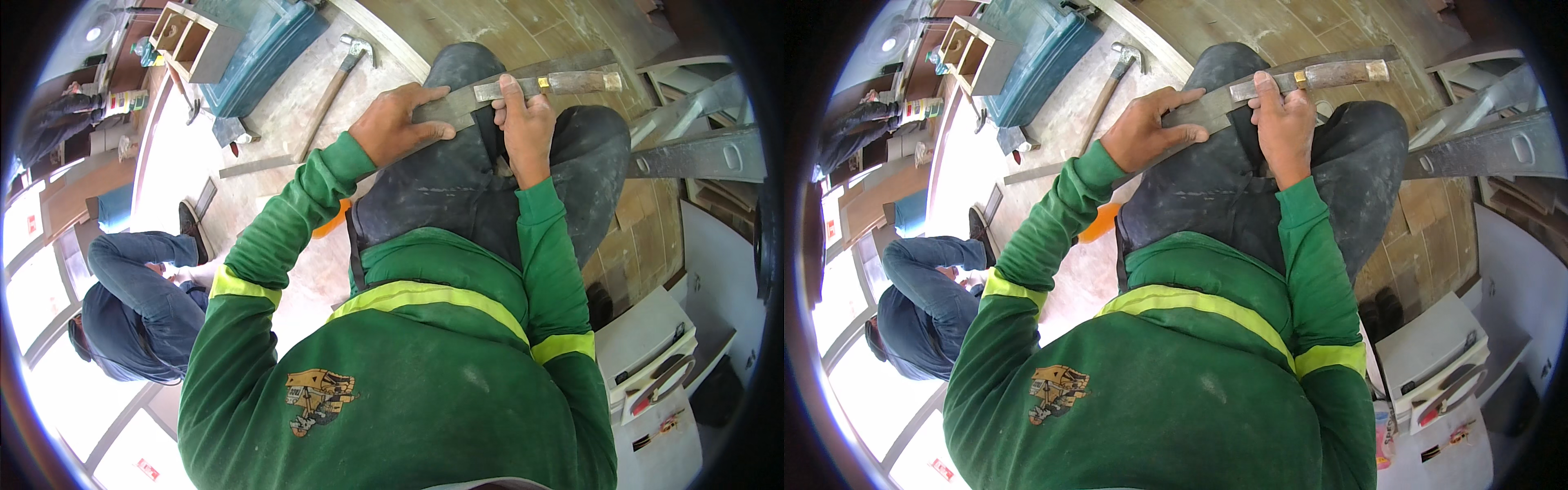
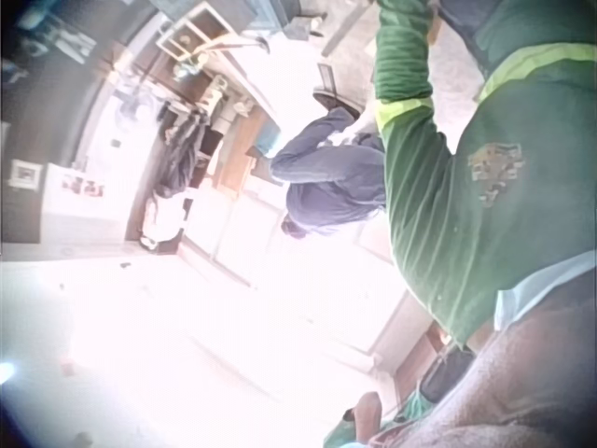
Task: The person sits on the floor and uses a utility knife to trim and shape small wooden strips. They handle the strips one at a time, scraping the edges and ends to refine their shape.
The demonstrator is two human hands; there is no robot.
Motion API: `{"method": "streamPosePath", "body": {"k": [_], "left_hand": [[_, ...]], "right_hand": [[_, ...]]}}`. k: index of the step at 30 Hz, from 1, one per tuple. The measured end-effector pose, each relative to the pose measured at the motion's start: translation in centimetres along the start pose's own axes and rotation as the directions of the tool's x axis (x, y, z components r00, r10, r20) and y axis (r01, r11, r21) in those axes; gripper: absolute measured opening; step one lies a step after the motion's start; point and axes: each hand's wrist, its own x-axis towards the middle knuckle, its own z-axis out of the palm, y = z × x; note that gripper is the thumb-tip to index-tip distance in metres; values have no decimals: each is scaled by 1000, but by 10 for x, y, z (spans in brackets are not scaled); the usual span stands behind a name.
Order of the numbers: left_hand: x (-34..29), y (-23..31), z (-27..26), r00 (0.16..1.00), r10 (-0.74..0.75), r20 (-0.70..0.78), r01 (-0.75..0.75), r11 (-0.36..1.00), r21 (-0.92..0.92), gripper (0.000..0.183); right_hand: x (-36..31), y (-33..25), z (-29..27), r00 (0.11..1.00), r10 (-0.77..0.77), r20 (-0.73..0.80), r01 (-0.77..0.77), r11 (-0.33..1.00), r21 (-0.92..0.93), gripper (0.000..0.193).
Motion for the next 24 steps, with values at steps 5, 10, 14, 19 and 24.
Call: {"method": "streamPosePath", "body": {"k": [5, 10, 14, 19, 24], "left_hand": [[0, 0, -3, 999, -49, 23, 50, 998, -30, 68], [0, -3, -4, 998, -52, 26, 52, 999, -10, 68], [1, 0, 1, 998, -60, 5, 60, 997, -55, 69], [2, -2, 5, 999, -41, -28, 39, 998, -50, 71], [10, -1, 11, 998, -20, -58, 18, 999, -37, 72]], "right_hand": [[5, 7, -1, 1000, 25, 17, -26, 999, 44, 45], [-2, 1, 4, 1000, 30, 10, -30, 997, 66, 46], [1, 8, 1, 997, 70, -24, -67, 992, 104, 46], [-8, -2, 2, 998, 67, -1, -67, 997, 43, 43], [-6, 5, 5, 991, 53, -120, -28, 980, 198, 46]]}}
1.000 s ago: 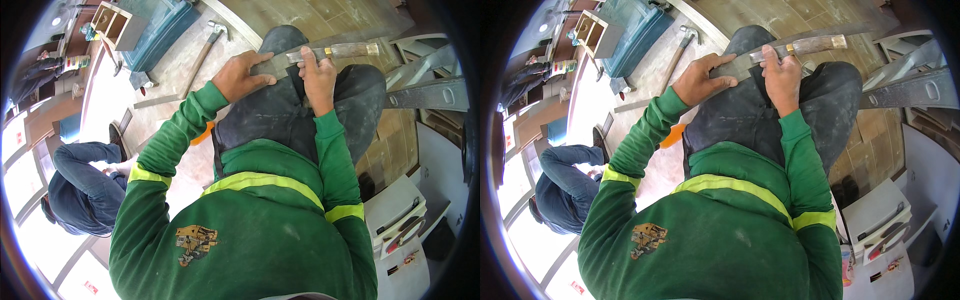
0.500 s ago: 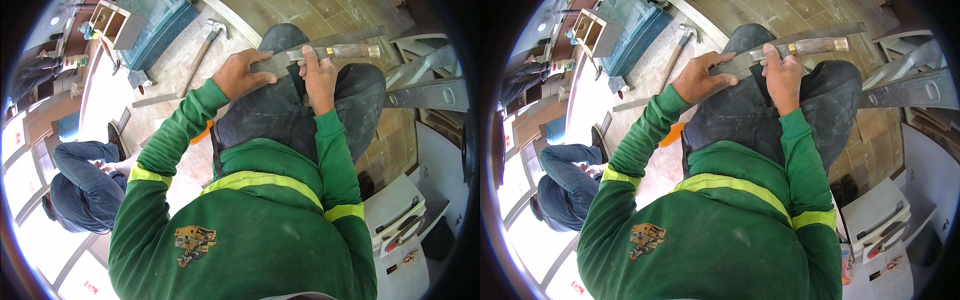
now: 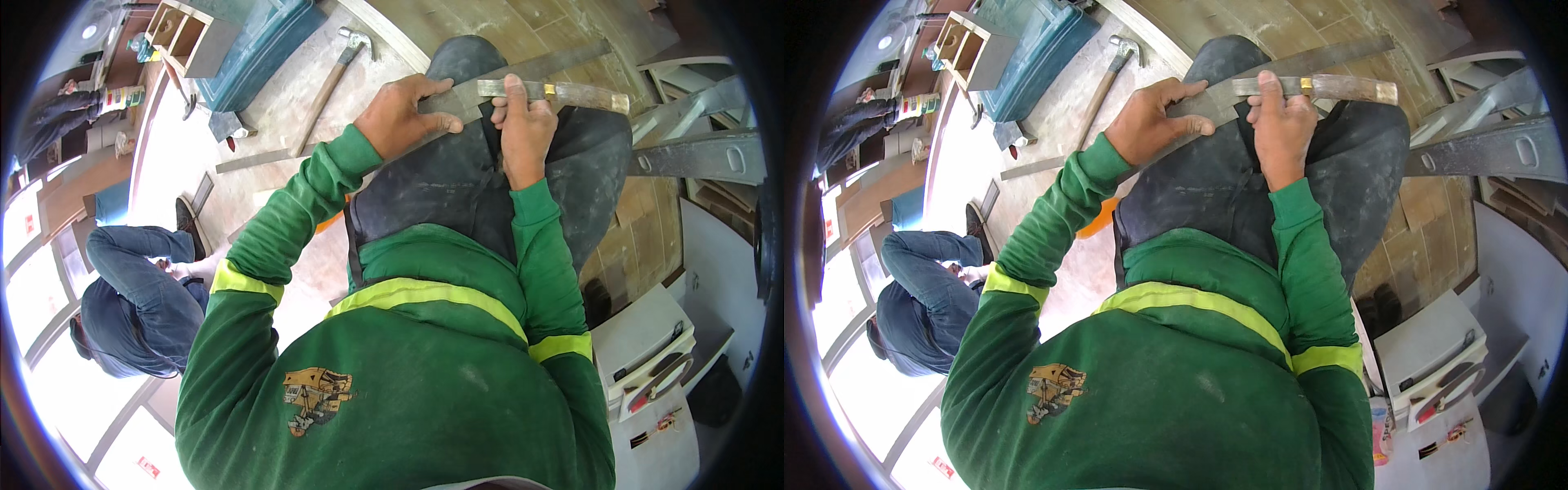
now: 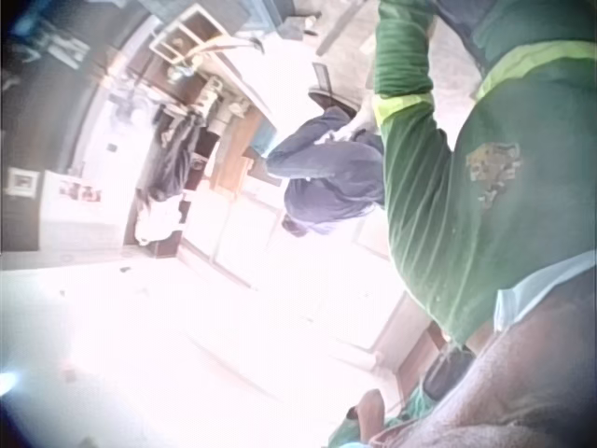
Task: The person sits on the floor and uses a utility knife to trim and shape small wooden strips. They handle the strips one at a time, scraping the edges and ends to refine their shape.
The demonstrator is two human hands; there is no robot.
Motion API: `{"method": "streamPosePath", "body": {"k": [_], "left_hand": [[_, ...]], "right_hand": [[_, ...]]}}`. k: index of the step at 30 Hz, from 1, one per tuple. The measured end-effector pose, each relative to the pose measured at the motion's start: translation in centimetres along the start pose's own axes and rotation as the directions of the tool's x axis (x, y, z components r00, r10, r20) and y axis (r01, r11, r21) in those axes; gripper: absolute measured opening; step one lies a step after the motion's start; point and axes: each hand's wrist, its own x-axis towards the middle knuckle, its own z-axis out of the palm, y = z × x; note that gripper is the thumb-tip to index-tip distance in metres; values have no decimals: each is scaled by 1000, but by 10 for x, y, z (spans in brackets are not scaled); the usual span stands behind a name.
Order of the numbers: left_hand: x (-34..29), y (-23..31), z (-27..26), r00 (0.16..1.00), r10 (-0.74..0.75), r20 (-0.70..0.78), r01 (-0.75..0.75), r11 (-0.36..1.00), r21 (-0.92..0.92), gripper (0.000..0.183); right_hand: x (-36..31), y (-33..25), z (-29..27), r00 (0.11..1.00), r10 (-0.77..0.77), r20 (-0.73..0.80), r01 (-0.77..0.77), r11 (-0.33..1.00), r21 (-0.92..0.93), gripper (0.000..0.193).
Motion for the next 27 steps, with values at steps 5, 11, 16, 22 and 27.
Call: {"method": "streamPosePath", "body": {"k": [5, 11, 16, 22, 27], "left_hand": [[-2, -2, 0, 1000, -2, -8, 2, 1000, -11, 72], [1, -1, 1, 999, -42, 0, 42, 999, 4, 72], [6, 4, 0, 1000, -11, -4, 11, 1000, 8, 72], [4, -2, 2, 1000, -17, 11, 17, 1000, -2, 72], [0, -7, 3, 999, -40, -14, 41, 999, 24, 74]], "right_hand": [[1, 5, -2, 999, 38, 20, -39, 999, 33, 43], [-11, 7, 5, 998, 43, 56, -40, 998, -52, 41], [4, 10, -3, 1000, -5, -18, 5, 1000, 5, 41], [-1, 17, -2, 1000, 10, -8, -11, 1000, -12, 49], [-9, 16, 3, 1000, -14, 24, 16, 998, -66, 50]]}}
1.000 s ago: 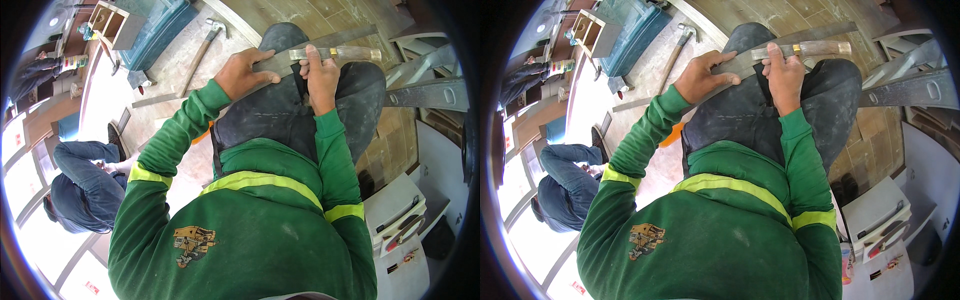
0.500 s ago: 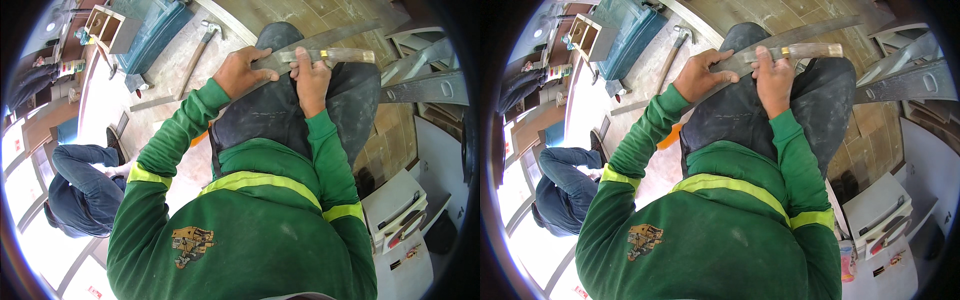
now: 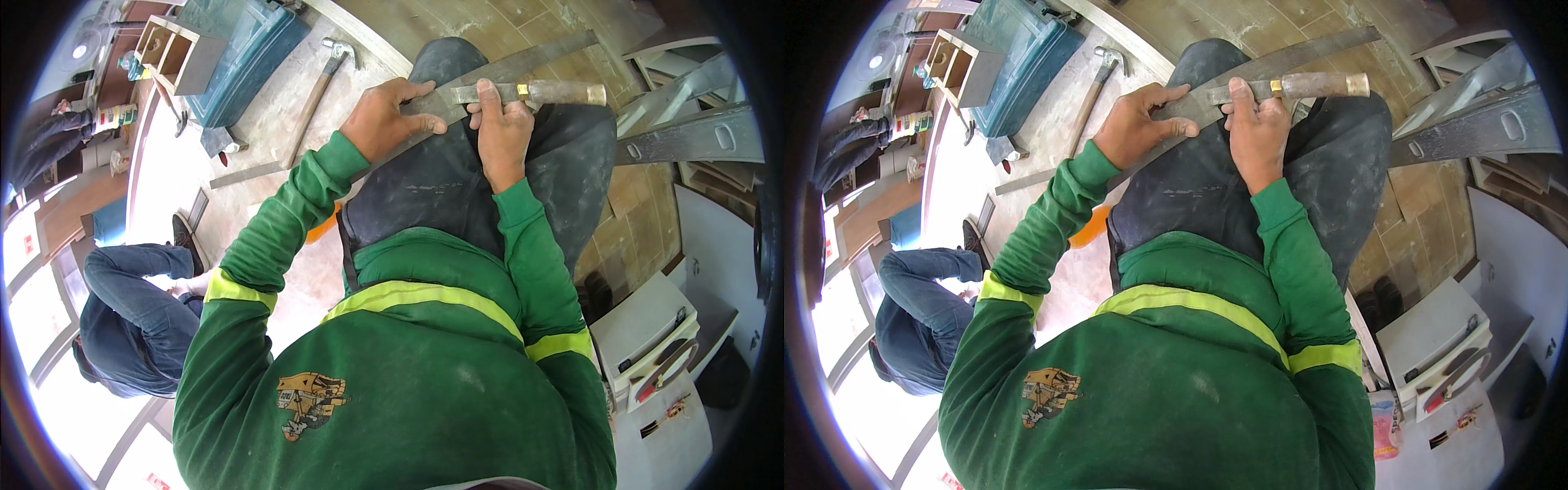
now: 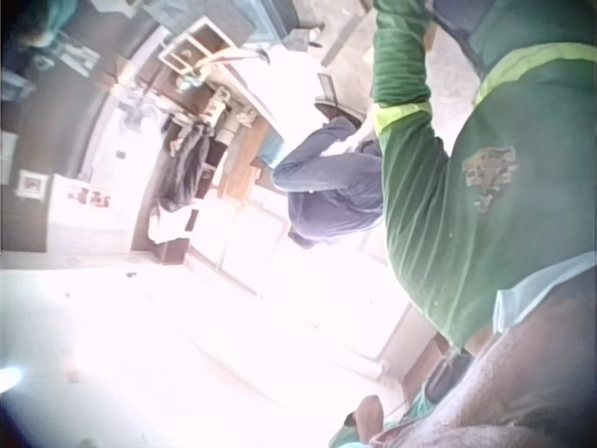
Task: The person sits on the floor and uses a utility knife to trim and shape small wooden strips. They handle the strips one at a time, scraping the edges and ends to refine their shape.
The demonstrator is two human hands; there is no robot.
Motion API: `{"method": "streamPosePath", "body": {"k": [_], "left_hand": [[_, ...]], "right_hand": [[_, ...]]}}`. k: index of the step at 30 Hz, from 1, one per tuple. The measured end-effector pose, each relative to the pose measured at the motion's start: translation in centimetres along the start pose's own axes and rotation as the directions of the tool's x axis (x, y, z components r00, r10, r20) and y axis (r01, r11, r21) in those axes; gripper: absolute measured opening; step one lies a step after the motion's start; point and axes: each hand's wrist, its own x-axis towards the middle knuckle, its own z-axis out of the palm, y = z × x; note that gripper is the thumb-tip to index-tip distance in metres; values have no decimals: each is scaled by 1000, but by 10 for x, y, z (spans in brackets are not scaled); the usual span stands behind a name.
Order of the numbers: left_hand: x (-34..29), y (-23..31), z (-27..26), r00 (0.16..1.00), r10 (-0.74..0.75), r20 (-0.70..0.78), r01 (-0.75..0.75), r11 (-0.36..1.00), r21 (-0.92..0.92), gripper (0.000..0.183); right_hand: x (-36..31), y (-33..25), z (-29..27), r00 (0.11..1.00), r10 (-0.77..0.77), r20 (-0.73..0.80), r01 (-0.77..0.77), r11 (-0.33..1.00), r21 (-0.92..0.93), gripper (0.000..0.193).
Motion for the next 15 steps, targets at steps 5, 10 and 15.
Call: {"method": "streamPosePath", "body": {"k": [5, 10, 15], "left_hand": [[3, 3, -1, 1000, 5, -2, -5, 1000, 1, 75], [4, 4, -1, 1000, -8, 4, 8, 1000, 5, 74], [4, 4, 0, 1000, 0, -16, 0, 1000, 8, 73]], "right_hand": [[7, -7, -3, 1000, 21, -19, -22, 1000, -19, 51], [15, -3, -6, 1000, 10, 11, -10, 1000, 21, 49], [3, -14, 0, 1000, -30, 7, 30, 999, 22, 51]]}}
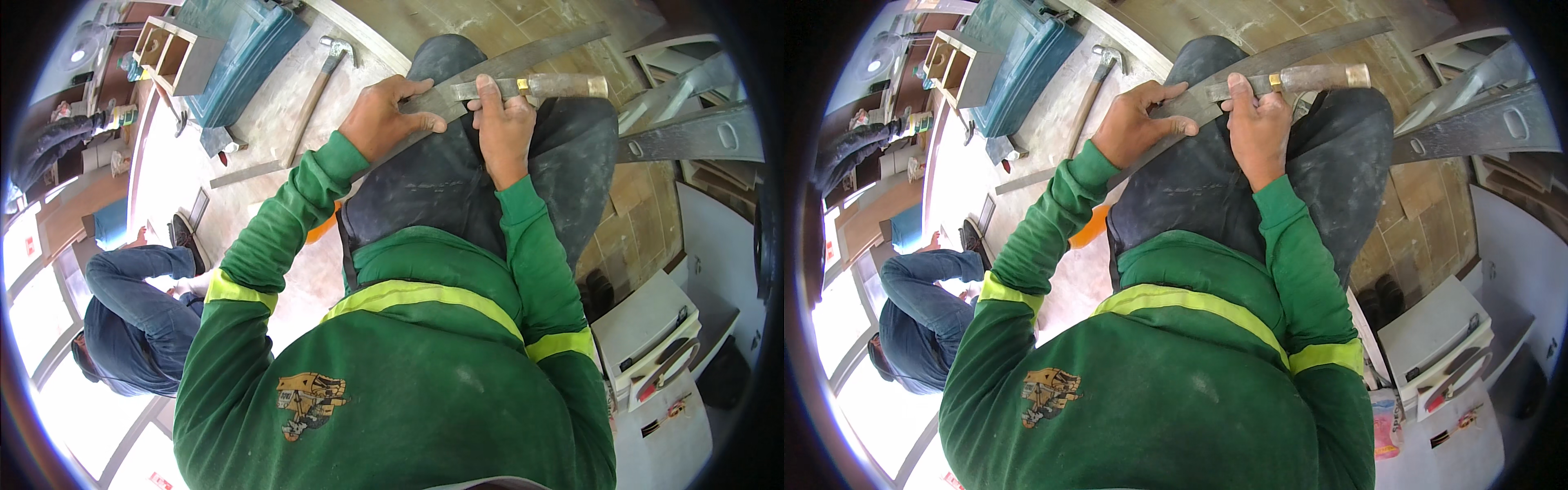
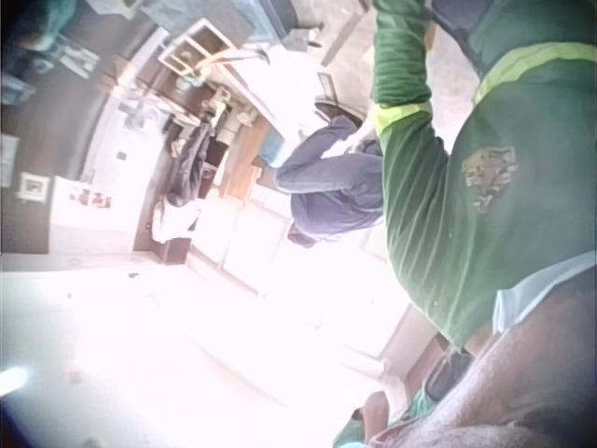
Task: The person sits on the floor and uses a utility knife to trim and shape small wooden strips. They handle the strips one at a time, scraping the edges and ends to refine their shape.
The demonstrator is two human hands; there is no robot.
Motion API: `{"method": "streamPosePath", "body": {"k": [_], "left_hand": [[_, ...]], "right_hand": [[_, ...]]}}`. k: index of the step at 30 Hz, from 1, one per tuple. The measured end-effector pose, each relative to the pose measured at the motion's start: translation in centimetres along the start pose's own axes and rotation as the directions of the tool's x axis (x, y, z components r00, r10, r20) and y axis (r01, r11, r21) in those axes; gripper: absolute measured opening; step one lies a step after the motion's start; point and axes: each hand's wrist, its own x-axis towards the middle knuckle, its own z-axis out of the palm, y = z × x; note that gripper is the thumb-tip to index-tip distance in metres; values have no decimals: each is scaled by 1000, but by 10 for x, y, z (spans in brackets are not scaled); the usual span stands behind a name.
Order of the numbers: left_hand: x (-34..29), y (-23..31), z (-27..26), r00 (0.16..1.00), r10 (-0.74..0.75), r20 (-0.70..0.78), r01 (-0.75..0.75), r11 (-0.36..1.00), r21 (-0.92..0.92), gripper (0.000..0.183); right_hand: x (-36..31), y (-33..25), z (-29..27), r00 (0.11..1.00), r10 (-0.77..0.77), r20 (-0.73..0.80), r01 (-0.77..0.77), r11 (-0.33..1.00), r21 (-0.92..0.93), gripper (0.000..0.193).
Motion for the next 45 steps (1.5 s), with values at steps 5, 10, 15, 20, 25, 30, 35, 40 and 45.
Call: {"method": "streamPosePath", "body": {"k": [5, 10, 15, 20, 25, 30, 35, 40, 45], "left_hand": [[2, 1, 2, 999, 16, -33, -16, 1000, -15, 72], [1, 7, -2, 1000, -26, -8, 26, 999, 18, 73], [-3, -2, 3, 998, -23, -64, 23, 1000, -5, 73], [2, 5, 3, 998, -40, -49, 41, 999, 22, 73], [3, 7, 4, 999, -36, -40, 37, 999, 22, 75], [1, 2, 6, 997, -67, -46, 68, 997, 23, 79], [2, 3, 6, 996, -65, -54, 66, 998, 5, 80], [0, 2, 7, 995, -68, -74, 68, 998, -1, 81], [-2, 3, 6, 992, -86, -88, 88, 996, 26, 80]], "right_hand": [[-1, -5, -2, 999, 49, 19, -48, 997, -56, 50], [5, -3, -2, 1000, -23, -6, 22, 988, -155, 53], [-1, -2, 2, 998, 13, 63, -9, 998, -64, 52], [12, 3, -6, 999, -8, 38, 11, 996, -88, 52], [13, -3, -7, 1000, -10, 22, 11, 998, -62, 49], [6, 7, -1, 992, -111, 58, 120, 974, -192, 51], [16, 1, -6, 1000, 20, 23, -17, 992, -126, 55], [18, 1, -5, 1000, 17, -7, -18, 988, -151, 55], [6, 4, 4, 991, -47, 123, 82, 949, -303, 50]]}}
